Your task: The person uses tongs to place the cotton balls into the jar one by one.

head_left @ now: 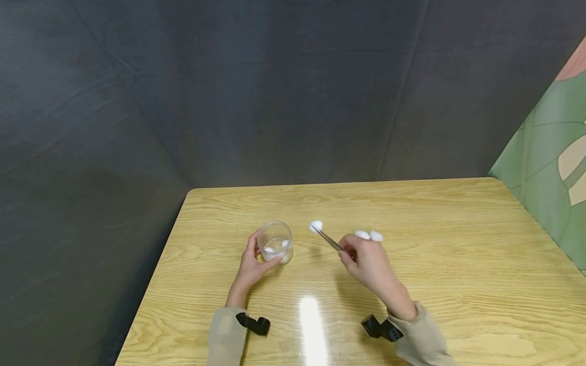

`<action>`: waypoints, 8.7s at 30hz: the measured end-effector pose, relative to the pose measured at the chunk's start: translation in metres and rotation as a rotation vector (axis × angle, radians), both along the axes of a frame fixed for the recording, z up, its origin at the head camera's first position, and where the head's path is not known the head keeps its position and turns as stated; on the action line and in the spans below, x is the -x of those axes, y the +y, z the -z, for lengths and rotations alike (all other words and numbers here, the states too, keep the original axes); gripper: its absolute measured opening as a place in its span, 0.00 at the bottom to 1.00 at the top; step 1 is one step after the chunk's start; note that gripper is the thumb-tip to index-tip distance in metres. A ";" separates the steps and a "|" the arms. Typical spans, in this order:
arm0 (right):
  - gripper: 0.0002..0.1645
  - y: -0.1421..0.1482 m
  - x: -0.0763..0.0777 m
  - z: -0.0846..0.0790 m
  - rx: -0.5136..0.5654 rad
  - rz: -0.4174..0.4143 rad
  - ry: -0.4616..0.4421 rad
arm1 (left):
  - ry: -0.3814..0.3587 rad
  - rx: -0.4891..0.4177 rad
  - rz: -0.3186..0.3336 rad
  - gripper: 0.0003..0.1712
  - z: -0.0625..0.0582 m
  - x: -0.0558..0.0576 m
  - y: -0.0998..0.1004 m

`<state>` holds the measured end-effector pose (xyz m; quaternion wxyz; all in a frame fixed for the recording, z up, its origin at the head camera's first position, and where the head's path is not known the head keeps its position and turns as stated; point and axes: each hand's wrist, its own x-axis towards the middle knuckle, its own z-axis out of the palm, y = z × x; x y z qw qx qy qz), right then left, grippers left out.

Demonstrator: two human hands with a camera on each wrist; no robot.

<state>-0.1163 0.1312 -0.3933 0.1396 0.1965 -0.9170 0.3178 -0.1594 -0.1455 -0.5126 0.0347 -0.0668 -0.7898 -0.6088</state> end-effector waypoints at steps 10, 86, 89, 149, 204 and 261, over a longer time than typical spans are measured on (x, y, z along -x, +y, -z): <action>0.10 -0.015 0.001 -0.004 0.030 -0.049 0.003 | -0.002 0.008 0.017 0.47 -0.013 -0.004 0.002; 0.04 -0.033 0.020 0.025 0.003 -0.023 -0.197 | -0.020 -0.017 0.029 0.47 -0.034 -0.013 0.006; 0.04 -0.028 0.020 0.027 -0.006 -0.022 -0.184 | -0.021 -0.017 0.036 0.46 -0.034 -0.013 0.006; 0.02 0.063 0.021 0.049 -0.118 0.096 -0.182 | -0.046 -0.054 0.049 0.47 -0.032 -0.013 0.005; 0.08 0.089 0.029 0.063 -0.200 0.145 -0.223 | -0.043 -0.055 0.047 0.47 -0.031 -0.012 0.006; 0.07 0.048 0.015 0.029 -0.050 0.089 -0.167 | -0.083 -0.035 0.036 0.47 -0.032 -0.012 0.005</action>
